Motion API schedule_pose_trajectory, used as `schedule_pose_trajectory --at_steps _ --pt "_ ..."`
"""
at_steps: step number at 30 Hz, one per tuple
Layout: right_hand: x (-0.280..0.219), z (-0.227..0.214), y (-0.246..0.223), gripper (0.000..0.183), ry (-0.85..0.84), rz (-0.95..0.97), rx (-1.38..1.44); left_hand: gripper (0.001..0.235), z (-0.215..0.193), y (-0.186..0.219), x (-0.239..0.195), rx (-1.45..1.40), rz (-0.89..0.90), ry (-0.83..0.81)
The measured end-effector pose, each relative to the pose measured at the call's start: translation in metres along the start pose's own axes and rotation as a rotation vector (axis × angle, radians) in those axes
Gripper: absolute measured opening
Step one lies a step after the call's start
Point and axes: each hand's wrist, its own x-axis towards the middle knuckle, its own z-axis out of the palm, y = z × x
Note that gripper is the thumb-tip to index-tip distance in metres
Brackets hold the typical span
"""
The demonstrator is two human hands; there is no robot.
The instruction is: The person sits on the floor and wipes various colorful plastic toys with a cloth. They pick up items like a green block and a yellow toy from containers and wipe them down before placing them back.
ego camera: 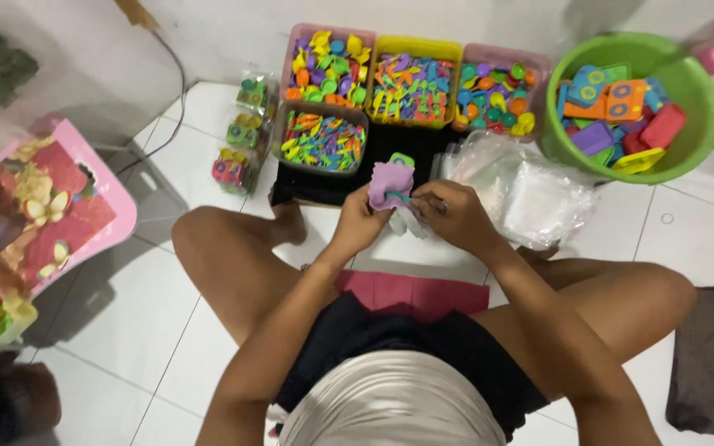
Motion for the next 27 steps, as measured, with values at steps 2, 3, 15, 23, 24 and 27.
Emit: schedule_pose_trajectory --at_steps 2,3,15,23,24,27 --pt "0.013 -0.007 0.015 0.008 0.011 0.034 0.017 0.025 -0.003 -0.002 0.026 -0.001 0.020 -0.030" --pt "0.018 -0.010 0.021 0.010 0.016 0.069 0.042 0.025 -0.005 -0.003 0.038 0.001 0.033 -0.053" --pt "0.074 -0.037 0.058 0.011 0.196 0.164 0.080 0.017 -0.002 0.067 0.118 0.337 0.295 -0.383" --pt "0.066 -0.022 0.086 0.010 0.224 0.262 0.090 0.019 0.007 0.049 0.145 0.303 0.502 -0.366" --pt "0.066 -0.025 0.084 0.010 0.221 0.247 0.139 0.017 0.009 0.054 0.149 0.325 0.556 -0.360" --pt "0.072 -0.035 0.085 0.008 0.189 0.234 0.157 0.012 -0.002 0.051 0.162 0.514 0.667 -0.420"
